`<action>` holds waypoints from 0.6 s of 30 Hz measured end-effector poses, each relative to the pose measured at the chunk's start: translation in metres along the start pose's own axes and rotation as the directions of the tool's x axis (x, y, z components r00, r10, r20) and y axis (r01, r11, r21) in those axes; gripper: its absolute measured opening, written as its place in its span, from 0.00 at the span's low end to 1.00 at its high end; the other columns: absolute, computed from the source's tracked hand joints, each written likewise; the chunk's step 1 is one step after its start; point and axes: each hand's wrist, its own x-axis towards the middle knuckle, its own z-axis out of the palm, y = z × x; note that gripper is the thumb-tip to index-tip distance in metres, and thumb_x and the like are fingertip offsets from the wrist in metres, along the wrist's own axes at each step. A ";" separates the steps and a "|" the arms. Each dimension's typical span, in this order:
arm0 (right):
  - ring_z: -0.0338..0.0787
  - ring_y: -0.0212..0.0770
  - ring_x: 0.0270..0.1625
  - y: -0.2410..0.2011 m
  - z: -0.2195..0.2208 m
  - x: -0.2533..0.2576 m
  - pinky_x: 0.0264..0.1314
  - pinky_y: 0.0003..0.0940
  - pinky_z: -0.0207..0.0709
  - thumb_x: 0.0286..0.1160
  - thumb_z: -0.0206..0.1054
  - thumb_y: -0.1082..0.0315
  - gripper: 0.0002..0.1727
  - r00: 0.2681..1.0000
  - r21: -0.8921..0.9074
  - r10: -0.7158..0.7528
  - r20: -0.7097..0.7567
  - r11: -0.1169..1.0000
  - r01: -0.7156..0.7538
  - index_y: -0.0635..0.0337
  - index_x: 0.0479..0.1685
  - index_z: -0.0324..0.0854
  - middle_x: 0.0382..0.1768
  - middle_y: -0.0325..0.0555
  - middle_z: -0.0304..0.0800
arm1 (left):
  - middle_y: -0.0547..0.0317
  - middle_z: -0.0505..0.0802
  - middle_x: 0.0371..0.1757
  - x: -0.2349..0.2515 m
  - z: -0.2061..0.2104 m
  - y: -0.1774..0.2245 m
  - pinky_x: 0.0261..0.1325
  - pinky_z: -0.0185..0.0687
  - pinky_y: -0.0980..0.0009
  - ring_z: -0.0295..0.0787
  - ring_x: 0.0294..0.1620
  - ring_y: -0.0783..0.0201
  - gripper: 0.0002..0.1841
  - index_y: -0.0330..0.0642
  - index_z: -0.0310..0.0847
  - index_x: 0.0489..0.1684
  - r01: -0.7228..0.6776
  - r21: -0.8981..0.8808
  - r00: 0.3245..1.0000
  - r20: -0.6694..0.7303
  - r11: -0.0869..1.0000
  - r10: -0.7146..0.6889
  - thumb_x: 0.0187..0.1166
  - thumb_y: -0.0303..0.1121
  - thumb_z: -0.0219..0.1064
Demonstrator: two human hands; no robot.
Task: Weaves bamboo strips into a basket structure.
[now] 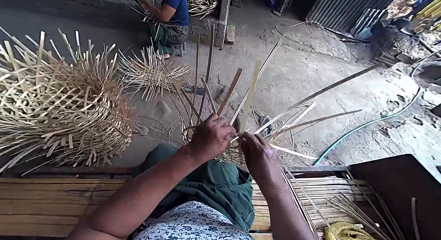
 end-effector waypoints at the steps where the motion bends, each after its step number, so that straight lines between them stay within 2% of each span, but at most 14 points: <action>1: 0.94 0.50 0.33 0.002 -0.004 0.001 0.34 0.49 0.87 0.82 0.65 0.62 0.13 0.999 0.041 0.010 0.034 0.999 -0.012 0.59 0.48 0.92 0.35 0.51 0.94 | 0.58 0.94 0.38 0.003 -0.007 0.002 0.42 0.84 0.61 0.87 0.42 0.58 0.11 0.46 0.96 0.45 0.090 -0.115 0.995 0.047 0.989 -0.085 0.69 0.28 0.72; 3: 0.94 0.42 0.30 0.005 -0.010 0.001 0.35 0.43 0.88 0.83 0.65 0.60 0.13 0.994 0.164 0.032 0.107 0.985 -0.049 0.57 0.46 0.93 0.32 0.46 0.95 | 0.61 0.92 0.34 0.010 -0.021 0.000 0.40 0.84 0.64 0.86 0.34 0.65 0.19 0.45 0.87 0.65 0.300 -0.300 0.948 0.203 0.905 -0.247 0.74 0.29 0.73; 4: 0.93 0.38 0.29 0.006 -0.011 0.001 0.34 0.40 0.88 0.84 0.64 0.58 0.14 0.987 0.222 0.048 0.156 0.972 -0.082 0.56 0.45 0.92 0.30 0.42 0.95 | 0.62 0.90 0.30 0.013 -0.026 -0.002 0.38 0.84 0.65 0.84 0.29 0.67 0.23 0.47 0.82 0.72 0.391 -0.361 0.911 0.283 0.847 -0.300 0.77 0.31 0.74; 5: 0.92 0.35 0.27 0.006 -0.012 0.002 0.34 0.37 0.88 0.85 0.62 0.56 0.16 0.976 0.265 0.064 0.206 0.957 -0.119 0.56 0.43 0.92 0.28 0.40 0.93 | 0.62 0.88 0.27 0.016 -0.029 -0.005 0.37 0.84 0.66 0.83 0.26 0.69 0.23 0.48 0.82 0.74 0.466 -0.402 0.872 0.360 0.788 -0.332 0.78 0.32 0.74; 7: 0.91 0.32 0.25 0.006 -0.011 0.002 0.32 0.35 0.87 0.86 0.61 0.54 0.18 0.958 0.295 0.100 0.270 0.938 -0.181 0.56 0.41 0.90 0.24 0.38 0.91 | 0.63 0.87 0.26 0.017 -0.031 -0.007 0.39 0.83 0.70 0.81 0.26 0.72 0.16 0.42 0.87 0.63 0.533 -0.486 0.834 0.441 0.692 -0.332 0.78 0.29 0.73; 8: 0.91 0.31 0.25 0.006 -0.011 0.003 0.32 0.34 0.87 0.85 0.61 0.53 0.18 0.951 0.293 0.120 0.284 0.934 -0.205 0.56 0.39 0.90 0.23 0.37 0.90 | 0.63 0.89 0.27 0.015 -0.030 -0.008 0.41 0.84 0.72 0.83 0.27 0.74 0.13 0.40 0.86 0.58 0.520 -0.536 0.844 0.441 0.665 -0.305 0.78 0.27 0.72; 10: 0.90 0.30 0.25 0.007 -0.014 0.006 0.32 0.32 0.86 0.86 0.61 0.52 0.18 0.924 0.283 0.174 0.339 0.918 -0.277 0.55 0.39 0.89 0.23 0.36 0.89 | 0.64 0.92 0.32 0.008 -0.024 -0.011 0.43 0.87 0.75 0.87 0.30 0.75 0.10 0.38 0.86 0.53 0.438 -0.648 0.896 0.370 0.623 -0.245 0.77 0.24 0.72; 13: 0.89 0.28 0.23 0.006 -0.016 0.009 0.31 0.31 0.86 0.86 0.61 0.53 0.18 0.880 0.277 0.242 0.408 0.886 -0.371 0.55 0.38 0.89 0.22 0.34 0.89 | 0.62 0.95 0.44 -0.003 -0.014 -0.015 0.50 0.90 0.75 0.91 0.41 0.75 0.07 0.35 0.87 0.46 0.295 -0.775 0.955 0.231 0.559 -0.183 0.75 0.20 0.72; 15: 0.88 0.27 0.22 0.008 -0.017 0.010 0.30 0.30 0.86 0.86 0.61 0.52 0.17 0.865 0.282 0.256 0.432 0.873 -0.399 0.53 0.37 0.88 0.21 0.32 0.88 | 0.60 0.96 0.44 -0.006 -0.012 -0.015 0.50 0.90 0.75 0.92 0.41 0.74 0.07 0.33 0.89 0.46 0.235 -0.759 0.971 0.153 0.608 -0.185 0.74 0.21 0.74; 16: 0.88 0.27 0.22 0.008 -0.017 0.010 0.30 0.31 0.86 0.85 0.61 0.51 0.18 0.869 0.268 0.251 0.426 0.883 -0.386 0.53 0.36 0.88 0.21 0.32 0.88 | 0.61 0.96 0.40 -0.005 -0.012 -0.013 0.46 0.90 0.77 0.91 0.37 0.76 0.11 0.34 0.89 0.51 0.203 -0.689 0.977 0.097 0.696 -0.189 0.73 0.23 0.76; 17: 0.89 0.28 0.23 0.007 -0.017 0.010 0.31 0.32 0.86 0.84 0.62 0.49 0.18 0.872 0.249 0.248 0.421 0.893 -0.374 0.52 0.36 0.89 0.22 0.33 0.88 | 0.62 0.93 0.34 -0.004 -0.012 -0.010 0.38 0.85 0.78 0.86 0.30 0.76 0.16 0.35 0.88 0.57 0.144 -0.569 0.987 0.018 0.810 -0.163 0.72 0.27 0.77; 18: 0.89 0.28 0.24 0.006 -0.017 0.010 0.32 0.33 0.86 0.84 0.62 0.49 0.19 0.878 0.240 0.240 0.415 0.901 -0.360 0.52 0.36 0.89 0.23 0.33 0.89 | 0.61 0.92 0.32 -0.002 -0.012 -0.006 0.35 0.84 0.76 0.85 0.28 0.74 0.20 0.36 0.87 0.62 0.051 -0.422 0.995 -0.057 0.905 -0.083 0.73 0.31 0.77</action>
